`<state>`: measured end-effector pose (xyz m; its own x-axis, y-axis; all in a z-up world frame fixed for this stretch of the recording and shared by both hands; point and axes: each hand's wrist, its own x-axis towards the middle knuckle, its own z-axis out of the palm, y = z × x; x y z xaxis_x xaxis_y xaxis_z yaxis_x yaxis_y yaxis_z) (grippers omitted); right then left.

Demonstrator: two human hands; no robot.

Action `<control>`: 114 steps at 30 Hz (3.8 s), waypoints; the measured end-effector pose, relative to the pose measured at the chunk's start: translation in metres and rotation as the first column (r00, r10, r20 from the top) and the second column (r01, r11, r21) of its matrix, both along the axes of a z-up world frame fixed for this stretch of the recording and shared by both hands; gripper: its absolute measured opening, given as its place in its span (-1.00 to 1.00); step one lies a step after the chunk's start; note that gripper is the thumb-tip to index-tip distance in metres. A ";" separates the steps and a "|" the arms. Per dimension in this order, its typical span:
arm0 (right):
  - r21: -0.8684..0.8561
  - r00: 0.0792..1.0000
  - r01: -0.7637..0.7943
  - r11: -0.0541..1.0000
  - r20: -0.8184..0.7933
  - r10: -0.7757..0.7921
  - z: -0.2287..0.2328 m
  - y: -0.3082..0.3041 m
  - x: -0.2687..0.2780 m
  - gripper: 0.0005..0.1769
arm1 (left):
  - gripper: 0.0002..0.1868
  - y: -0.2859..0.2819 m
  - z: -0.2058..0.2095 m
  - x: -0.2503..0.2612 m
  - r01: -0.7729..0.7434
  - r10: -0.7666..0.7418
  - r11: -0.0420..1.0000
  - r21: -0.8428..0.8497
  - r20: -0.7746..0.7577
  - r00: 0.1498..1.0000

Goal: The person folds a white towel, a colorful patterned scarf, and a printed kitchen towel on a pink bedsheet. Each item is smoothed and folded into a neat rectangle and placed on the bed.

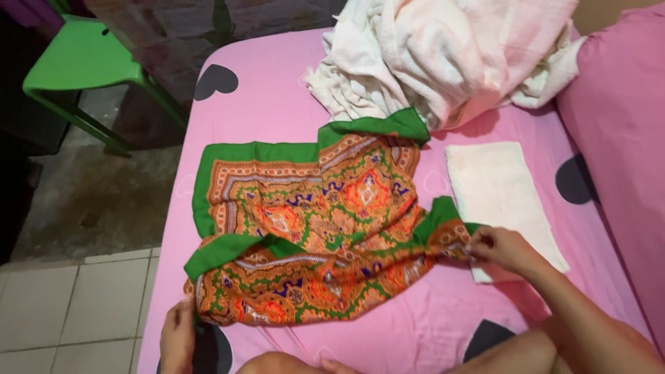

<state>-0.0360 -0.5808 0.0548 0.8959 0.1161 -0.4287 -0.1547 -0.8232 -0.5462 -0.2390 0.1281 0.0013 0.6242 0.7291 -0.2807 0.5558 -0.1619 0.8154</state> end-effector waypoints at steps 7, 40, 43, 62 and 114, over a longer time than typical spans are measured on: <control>0.630 0.883 0.245 0.737 0.168 -0.437 0.035 0.013 0.000 -0.73 | -0.53 -0.014 0.042 0.018 0.062 -0.036 0.997 -0.041 0.471 0.882; -0.318 0.944 -0.095 0.943 0.273 0.187 0.051 0.156 0.143 -0.08 | -0.47 0.010 0.010 0.226 0.122 0.079 0.924 0.363 -0.492 0.867; -0.306 0.950 -0.062 0.950 0.274 0.150 0.030 0.162 0.166 -0.29 | -0.52 0.011 0.013 0.244 0.102 0.065 0.945 0.311 -0.484 0.872; 0.127 0.897 0.118 0.985 0.411 -0.161 -0.013 0.113 0.250 -0.12 | -0.54 0.059 0.028 0.293 0.131 -0.144 0.989 0.067 0.264 0.954; -0.320 0.913 -0.396 0.861 -0.036 0.406 0.023 0.006 0.064 -0.48 | -0.74 0.098 0.011 -0.071 0.483 -0.462 0.867 -0.121 -0.558 0.689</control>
